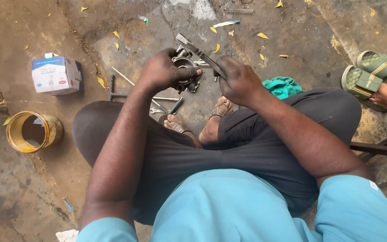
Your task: Cleaning and repairing a motorcycle carburetor using pliers.
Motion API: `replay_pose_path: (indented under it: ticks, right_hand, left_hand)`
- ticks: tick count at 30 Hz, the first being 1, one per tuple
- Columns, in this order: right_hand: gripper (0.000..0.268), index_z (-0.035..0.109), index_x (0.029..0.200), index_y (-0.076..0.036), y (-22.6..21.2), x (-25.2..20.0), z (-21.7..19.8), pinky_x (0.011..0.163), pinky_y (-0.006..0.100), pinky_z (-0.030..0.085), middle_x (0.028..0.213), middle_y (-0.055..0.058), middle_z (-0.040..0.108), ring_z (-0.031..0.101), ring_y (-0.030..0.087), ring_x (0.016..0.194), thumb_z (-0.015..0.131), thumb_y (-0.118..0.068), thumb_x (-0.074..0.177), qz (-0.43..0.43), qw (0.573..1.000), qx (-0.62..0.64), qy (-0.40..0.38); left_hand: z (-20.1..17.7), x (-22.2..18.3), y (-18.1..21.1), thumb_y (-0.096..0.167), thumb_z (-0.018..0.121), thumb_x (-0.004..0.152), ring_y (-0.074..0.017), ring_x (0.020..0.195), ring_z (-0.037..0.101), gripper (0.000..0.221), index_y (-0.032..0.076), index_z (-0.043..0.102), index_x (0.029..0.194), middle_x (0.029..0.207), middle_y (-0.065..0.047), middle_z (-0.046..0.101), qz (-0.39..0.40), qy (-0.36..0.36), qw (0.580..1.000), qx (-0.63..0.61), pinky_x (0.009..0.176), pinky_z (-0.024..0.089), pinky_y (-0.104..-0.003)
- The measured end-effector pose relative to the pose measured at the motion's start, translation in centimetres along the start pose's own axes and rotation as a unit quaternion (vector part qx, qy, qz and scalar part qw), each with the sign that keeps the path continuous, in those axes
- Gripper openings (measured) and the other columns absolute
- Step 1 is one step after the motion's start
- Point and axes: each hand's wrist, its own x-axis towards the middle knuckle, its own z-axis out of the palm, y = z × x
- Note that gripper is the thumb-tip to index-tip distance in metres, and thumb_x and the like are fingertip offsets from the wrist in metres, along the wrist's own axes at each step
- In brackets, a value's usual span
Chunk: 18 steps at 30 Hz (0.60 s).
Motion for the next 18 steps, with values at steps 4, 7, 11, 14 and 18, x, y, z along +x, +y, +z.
replay_pose_path:
  ticks: [4, 7, 11, 14, 18]
  right_hand:
    - [0.035, 0.058, 0.119, -0.001, 1.0, -0.7, 1.3, 0.074, 0.052, 0.055, 0.103, 0.022, 0.067, 0.068, 0.044, 0.088, 0.063, -0.003, 0.084, -0.015, 1.0, -0.018, 0.009]
    - [0.03, 0.061, 0.115, -0.003, 1.5, -0.3, 0.9, 0.073, 0.049, 0.056, 0.101, 0.02, 0.067, 0.069, 0.039, 0.084, 0.063, -0.002, 0.085, 0.011, 1.0, 0.003, -0.003]
    - [0.021, 0.062, 0.111, -0.005, 1.7, -0.1, 0.1, 0.073, 0.043, 0.056, 0.094, 0.015, 0.068, 0.069, 0.029, 0.08, 0.058, 0.0, 0.091, 0.085, 0.99, 0.112, -0.008]
    - [0.018, 0.056, 0.11, -0.003, 2.5, 0.4, -0.7, 0.07, 0.036, 0.056, 0.097, 0.011, 0.068, 0.067, 0.019, 0.078, 0.054, 0.001, 0.093, 0.111, 0.95, 0.288, 0.038]
    - [0.014, 0.051, 0.11, -0.003, 2.8, 0.5, -2.2, 0.072, 0.032, 0.056, 0.106, 0.009, 0.068, 0.066, 0.015, 0.081, 0.054, 0.003, 0.097, 0.084, 0.936, 0.336, 0.063]
  left_hand:
    - [0.2, -0.7, 0.5, 0.058, 0.092, 0.064, -0.0153, 0.067, 0.077, 0.094, 0.0, 0.06, 0.132, 0.09, -0.01, 0.079, -0.034, 0.011, 0.998, 0.056, 0.064, 0.063, -0.032]
    - [0.1, -0.9, 1.2, 0.058, 0.092, 0.061, -0.0181, 0.075, 0.078, 0.093, 0.004, 0.063, 0.13, 0.097, -0.009, 0.079, -0.022, 0.016, 0.997, 0.073, 0.069, 0.062, -0.034]
    - [0.4, -0.5, -0.9, 0.056, 0.098, 0.062, -0.0254, 0.097, 0.075, 0.097, 0.0, 0.06, 0.132, 0.112, -0.016, 0.075, 0.089, 0.041, 0.992, 0.082, 0.083, 0.06, -0.038]
    - [0.4, -1.1, 0.6, 0.055, 0.101, 0.061, -0.0291, 0.115, 0.07, 0.103, 0.0, 0.055, 0.135, 0.124, -0.018, 0.072, 0.174, 0.062, 0.979, 0.086, 0.097, 0.057, -0.041]
    - [0.8, -1.8, 2.0, 0.054, 0.101, 0.055, -0.0283, 0.119, 0.071, 0.108, 0.004, 0.052, 0.138, 0.125, -0.016, 0.072, 0.151, 0.045, 0.985, 0.077, 0.1, 0.058, -0.042]
